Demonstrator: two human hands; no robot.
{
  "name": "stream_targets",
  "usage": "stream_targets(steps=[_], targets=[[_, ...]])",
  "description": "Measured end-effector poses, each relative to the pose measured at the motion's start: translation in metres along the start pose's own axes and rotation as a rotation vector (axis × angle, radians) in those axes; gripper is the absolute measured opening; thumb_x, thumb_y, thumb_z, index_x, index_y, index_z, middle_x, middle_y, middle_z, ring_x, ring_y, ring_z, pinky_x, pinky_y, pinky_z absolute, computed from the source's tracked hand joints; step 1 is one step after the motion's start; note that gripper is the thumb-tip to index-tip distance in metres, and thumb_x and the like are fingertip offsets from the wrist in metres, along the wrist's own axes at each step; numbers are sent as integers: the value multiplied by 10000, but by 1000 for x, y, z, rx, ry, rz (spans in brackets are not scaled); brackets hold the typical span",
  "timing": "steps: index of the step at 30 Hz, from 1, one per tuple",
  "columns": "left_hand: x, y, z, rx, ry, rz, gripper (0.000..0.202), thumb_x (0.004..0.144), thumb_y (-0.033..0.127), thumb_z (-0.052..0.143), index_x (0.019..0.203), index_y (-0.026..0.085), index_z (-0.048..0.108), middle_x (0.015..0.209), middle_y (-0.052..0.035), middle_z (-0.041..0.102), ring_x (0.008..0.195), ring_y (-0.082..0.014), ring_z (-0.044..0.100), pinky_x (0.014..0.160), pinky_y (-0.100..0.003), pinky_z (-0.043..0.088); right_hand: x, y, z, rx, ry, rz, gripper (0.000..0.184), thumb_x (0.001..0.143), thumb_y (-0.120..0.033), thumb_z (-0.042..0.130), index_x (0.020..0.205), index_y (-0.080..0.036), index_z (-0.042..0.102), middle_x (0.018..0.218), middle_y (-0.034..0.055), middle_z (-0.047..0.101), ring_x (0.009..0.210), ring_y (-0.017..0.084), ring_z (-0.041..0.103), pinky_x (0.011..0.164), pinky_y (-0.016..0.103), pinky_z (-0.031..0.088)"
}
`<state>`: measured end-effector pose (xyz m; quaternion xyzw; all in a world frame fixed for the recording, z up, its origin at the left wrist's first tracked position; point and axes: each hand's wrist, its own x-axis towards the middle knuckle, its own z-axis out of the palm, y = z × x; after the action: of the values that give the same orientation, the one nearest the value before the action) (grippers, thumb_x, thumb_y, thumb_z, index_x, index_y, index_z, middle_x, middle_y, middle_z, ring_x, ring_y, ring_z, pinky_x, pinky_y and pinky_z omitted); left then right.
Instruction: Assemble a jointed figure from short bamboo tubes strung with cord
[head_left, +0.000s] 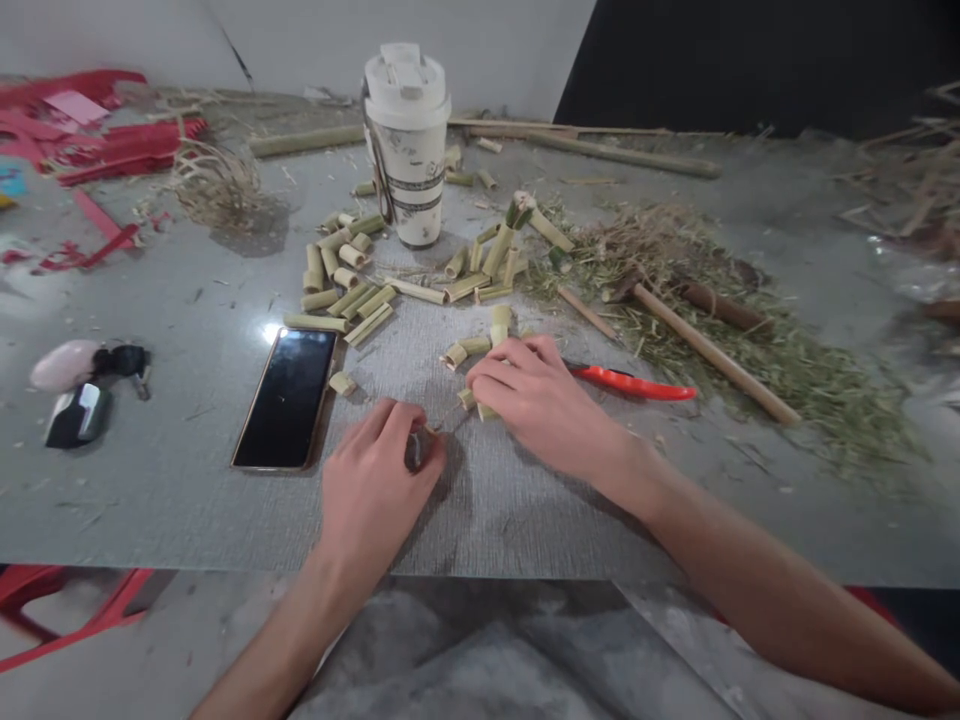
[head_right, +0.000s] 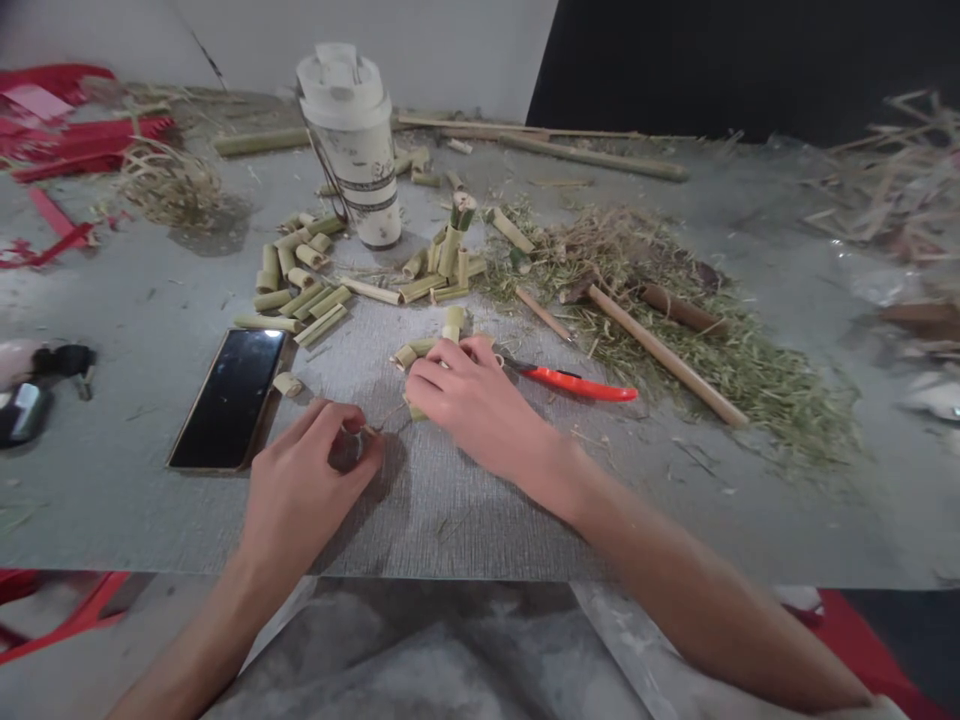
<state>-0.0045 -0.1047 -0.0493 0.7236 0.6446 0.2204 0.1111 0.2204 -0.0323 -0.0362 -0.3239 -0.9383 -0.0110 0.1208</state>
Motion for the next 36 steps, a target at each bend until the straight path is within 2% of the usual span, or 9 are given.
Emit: stream_targets(steps=[4, 7, 10, 14, 17, 21, 26, 31, 36], targets=[[0, 0, 1, -1, -8, 3, 107, 963, 219, 719, 978, 224, 613, 945, 5, 721, 829, -219, 697, 721, -346, 459, 0, 0, 1, 18, -8, 0, 350, 889, 128, 491, 983, -191, 600, 1169, 71, 743, 1146, 275, 567, 954, 452, 361], [1, 0, 1, -10, -11, -6, 111, 954, 215, 722, 971, 227, 612, 934, 8, 720, 822, -213, 694, 724, -342, 460, 0, -2, 0, 49, 11, 2, 245, 966, 35, 554, 986, -204, 607, 1189, 75, 752, 1155, 284, 569, 950, 458, 362], [1, 1, 1, -16, -18, -10, 98, 957, 222, 709, 966, 229, 612, 927, 8, 720, 805, -206, 687, 714, -337, 452, 0, -4, -3, 93, 104, 23, 111, 1066, -218, 645, 964, -218, 602, 1195, 89, 752, 1132, 293, 574, 941, 465, 367], [1, 1, 0, -41, -29, -31, 93, 942, 214, 705, 964, 234, 618, 912, 8, 730, 787, -201, 681, 696, -326, 441, -2, -4, -6, 107, 200, 54, 343, 1118, -513, 571, 926, -230, 595, 1071, 98, 712, 1033, 292, 552, 914, 471, 362], [1, -1, -2, -125, -28, -59, 101, 929, 211, 714, 963, 242, 625, 850, 30, 727, 728, -174, 669, 672, -300, 439, -5, -2, -6, 94, 174, 45, 351, 1149, -479, 509, 920, -232, 608, 995, 77, 682, 987, 272, 538, 907, 456, 352], [1, -3, -4, -214, -13, -78, 92, 925, 209, 702, 972, 254, 636, 756, 68, 699, 627, -135, 639, 642, -274, 441, -7, -2, -4, 127, 164, 25, 255, 1170, -288, 496, 973, -210, 637, 927, 31, 686, 892, 203, 586, 889, 399, 370], [1, -3, -4, -238, -19, -112, 101, 928, 220, 700, 1001, 267, 648, 832, 77, 779, 657, -129, 706, 632, -270, 450, -5, -5, 2, 124, 164, -39, 271, 1100, -35, 464, 1073, -186, 688, 958, 28, 718, 889, 173, 645, 846, 362, 377], [2, -4, -5, -266, -15, -129, 94, 928, 221, 712, 984, 274, 657, 829, 93, 788, 665, -119, 730, 643, -260, 470, 0, -11, 5, 173, 200, -11, 188, 1125, -161, 531, 1048, -193, 699, 958, 32, 716, 907, 184, 661, 851, 375, 387], [1, -2, -7, -287, 17, -108, 126, 921, 196, 730, 984, 276, 657, 819, 115, 767, 630, -87, 691, 648, -236, 478, 5, -18, 11, 208, 202, -14, 183, 1118, -177, 531, 1045, -204, 697, 962, 32, 701, 911, 186, 649, 883, 385, 390]])
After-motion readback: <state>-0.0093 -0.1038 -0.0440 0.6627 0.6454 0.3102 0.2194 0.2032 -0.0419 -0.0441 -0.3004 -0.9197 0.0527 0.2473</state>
